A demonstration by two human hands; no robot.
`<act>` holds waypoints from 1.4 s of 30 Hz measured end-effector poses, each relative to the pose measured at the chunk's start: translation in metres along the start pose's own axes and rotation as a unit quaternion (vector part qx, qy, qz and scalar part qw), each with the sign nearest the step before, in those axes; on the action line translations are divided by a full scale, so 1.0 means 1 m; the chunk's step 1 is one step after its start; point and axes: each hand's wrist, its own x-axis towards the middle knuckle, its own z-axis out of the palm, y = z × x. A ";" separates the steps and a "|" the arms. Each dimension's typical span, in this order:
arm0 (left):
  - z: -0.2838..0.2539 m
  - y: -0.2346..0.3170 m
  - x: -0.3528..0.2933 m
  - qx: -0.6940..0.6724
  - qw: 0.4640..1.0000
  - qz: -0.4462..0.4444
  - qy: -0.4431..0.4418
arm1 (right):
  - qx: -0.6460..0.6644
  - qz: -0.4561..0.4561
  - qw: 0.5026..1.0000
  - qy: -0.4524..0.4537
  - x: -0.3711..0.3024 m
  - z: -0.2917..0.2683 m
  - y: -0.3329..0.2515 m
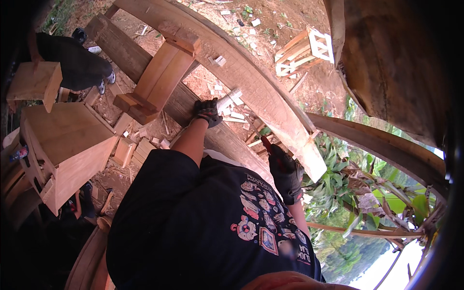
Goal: The person uses a hand saw to cut a piece of wood that is resting on a wooden workbench. They hold the wood steady with their left hand while sawing with their right hand. The person pauses briefly to adjust the saw's position before continuing the cut.
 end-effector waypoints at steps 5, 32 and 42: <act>-0.006 -0.003 0.000 -0.009 1.000 0.012 -0.025 | -0.007 -0.018 1.000 -0.004 0.011 -0.006 -0.007; -0.010 -0.002 -0.002 -0.042 0.999 0.003 0.013 | 0.011 -0.025 0.999 0.040 0.028 0.010 -0.019; -0.010 -0.003 -0.002 -0.056 0.998 -0.003 -0.002 | -0.012 -0.061 0.998 -0.015 0.039 0.018 -0.018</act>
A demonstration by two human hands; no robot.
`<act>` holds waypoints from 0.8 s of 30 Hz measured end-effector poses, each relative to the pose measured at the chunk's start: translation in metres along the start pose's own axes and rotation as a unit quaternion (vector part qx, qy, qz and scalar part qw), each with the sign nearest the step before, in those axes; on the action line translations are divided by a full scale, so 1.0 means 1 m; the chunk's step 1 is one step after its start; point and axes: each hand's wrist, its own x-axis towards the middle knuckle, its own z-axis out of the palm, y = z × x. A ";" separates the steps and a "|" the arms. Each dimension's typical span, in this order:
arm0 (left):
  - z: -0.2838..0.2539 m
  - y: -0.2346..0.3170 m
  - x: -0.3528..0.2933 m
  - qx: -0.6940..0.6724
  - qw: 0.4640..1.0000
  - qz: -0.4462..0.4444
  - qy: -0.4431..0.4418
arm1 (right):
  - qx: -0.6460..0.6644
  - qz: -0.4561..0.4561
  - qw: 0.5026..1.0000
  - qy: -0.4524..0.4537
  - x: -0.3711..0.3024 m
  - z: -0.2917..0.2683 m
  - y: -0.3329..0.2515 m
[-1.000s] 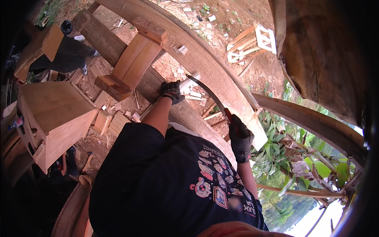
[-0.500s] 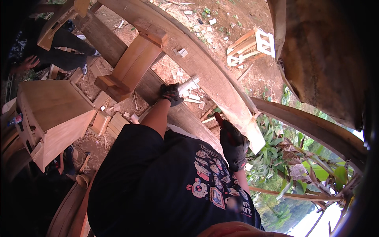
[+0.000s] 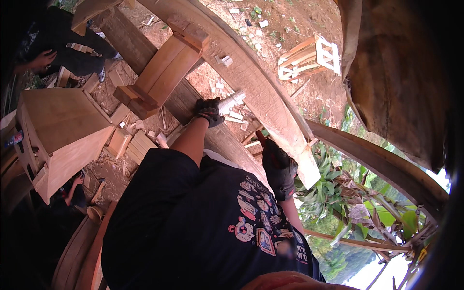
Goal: The person uses a hand saw to cut a piece of wood that is resting on a wooden workbench. They hold the wood steady with their left hand while sawing with their right hand. The person pauses briefly to adjust the saw's position before continuing the cut.
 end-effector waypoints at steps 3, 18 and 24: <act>-0.007 0.003 -0.002 0.006 1.000 -0.002 -0.028 | 0.022 0.005 1.000 -0.002 0.005 0.004 0.002; 0.050 0.008 0.003 0.038 0.982 -0.058 0.176 | 0.074 0.012 0.997 0.032 -0.024 0.033 0.016; 0.054 0.013 -0.005 0.047 0.989 -0.073 0.116 | 0.082 0.071 0.994 0.015 -0.034 0.027 0.012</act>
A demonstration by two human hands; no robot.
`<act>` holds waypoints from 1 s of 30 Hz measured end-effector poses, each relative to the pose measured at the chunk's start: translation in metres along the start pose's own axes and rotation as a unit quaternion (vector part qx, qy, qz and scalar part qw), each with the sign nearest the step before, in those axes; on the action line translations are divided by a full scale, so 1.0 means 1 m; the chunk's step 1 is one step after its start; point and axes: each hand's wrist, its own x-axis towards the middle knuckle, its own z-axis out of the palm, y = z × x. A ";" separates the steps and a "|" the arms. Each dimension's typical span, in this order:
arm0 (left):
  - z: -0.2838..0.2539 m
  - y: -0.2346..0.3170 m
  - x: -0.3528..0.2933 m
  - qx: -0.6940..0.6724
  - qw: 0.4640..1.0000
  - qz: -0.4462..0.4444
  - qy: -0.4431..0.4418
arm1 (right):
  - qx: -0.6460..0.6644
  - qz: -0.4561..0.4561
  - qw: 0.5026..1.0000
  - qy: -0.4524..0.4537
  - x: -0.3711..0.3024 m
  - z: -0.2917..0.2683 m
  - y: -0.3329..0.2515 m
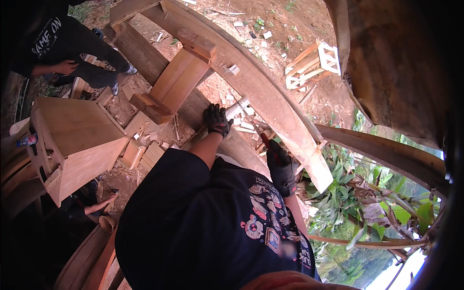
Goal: The person uses a hand saw to cut a piece of wood that is resting on a wooden workbench. They hold the wood steady with their left hand while sawing with their right hand. The person pauses briefly to adjust the saw's position before continuing the cut.
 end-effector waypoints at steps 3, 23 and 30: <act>0.003 -0.008 -0.005 -0.006 0.999 -0.025 0.022 | 0.010 -0.014 1.000 -0.014 0.001 0.003 -0.002; -0.012 -0.001 0.011 0.051 0.987 -0.063 -0.139 | -0.119 -0.131 0.982 -0.074 0.051 -0.030 -0.035; -0.010 0.004 0.017 0.047 0.984 -0.070 -0.156 | -0.136 -0.131 0.979 -0.078 0.058 -0.037 -0.036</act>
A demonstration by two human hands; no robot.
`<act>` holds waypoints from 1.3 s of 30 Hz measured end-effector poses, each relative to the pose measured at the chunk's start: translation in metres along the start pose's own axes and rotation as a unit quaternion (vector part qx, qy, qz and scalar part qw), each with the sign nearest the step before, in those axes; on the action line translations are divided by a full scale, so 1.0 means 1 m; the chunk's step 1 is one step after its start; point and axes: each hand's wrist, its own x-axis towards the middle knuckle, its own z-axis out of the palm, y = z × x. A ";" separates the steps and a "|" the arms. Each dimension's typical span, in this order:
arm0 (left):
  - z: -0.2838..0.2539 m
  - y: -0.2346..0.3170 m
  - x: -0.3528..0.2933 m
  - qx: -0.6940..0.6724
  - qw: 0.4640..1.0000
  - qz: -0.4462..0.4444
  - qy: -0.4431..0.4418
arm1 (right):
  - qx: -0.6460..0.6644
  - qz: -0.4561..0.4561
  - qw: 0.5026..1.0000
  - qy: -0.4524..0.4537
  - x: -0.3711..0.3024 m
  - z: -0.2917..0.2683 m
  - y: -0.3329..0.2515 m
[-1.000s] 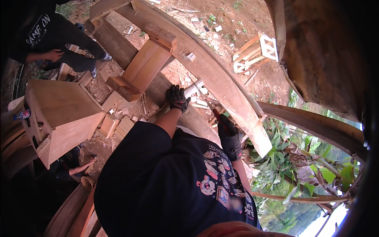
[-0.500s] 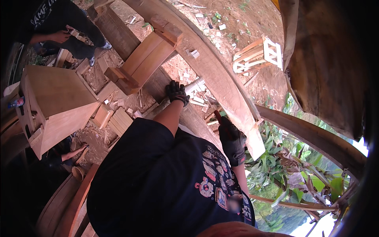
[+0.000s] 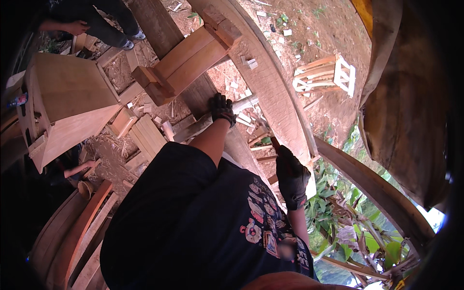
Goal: The person uses a hand saw to cut a piece of wood that is resting on a wooden workbench. They hold the wood steady with their left hand while sawing with their right hand. The person pauses briefly to adjust the saw's position before continuing the cut.
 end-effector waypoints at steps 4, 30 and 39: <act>0.010 0.001 0.004 -0.001 1.000 -0.003 0.004 | -0.016 -0.029 0.999 0.004 0.008 -0.007 0.009; -0.005 0.000 -0.005 0.014 1.000 -0.006 -0.026 | -0.010 -0.015 0.999 0.031 0.009 -0.002 0.031; 0.007 -0.001 -0.001 0.009 1.000 -0.007 0.021 | 0.110 0.070 0.990 0.060 -0.002 0.003 0.049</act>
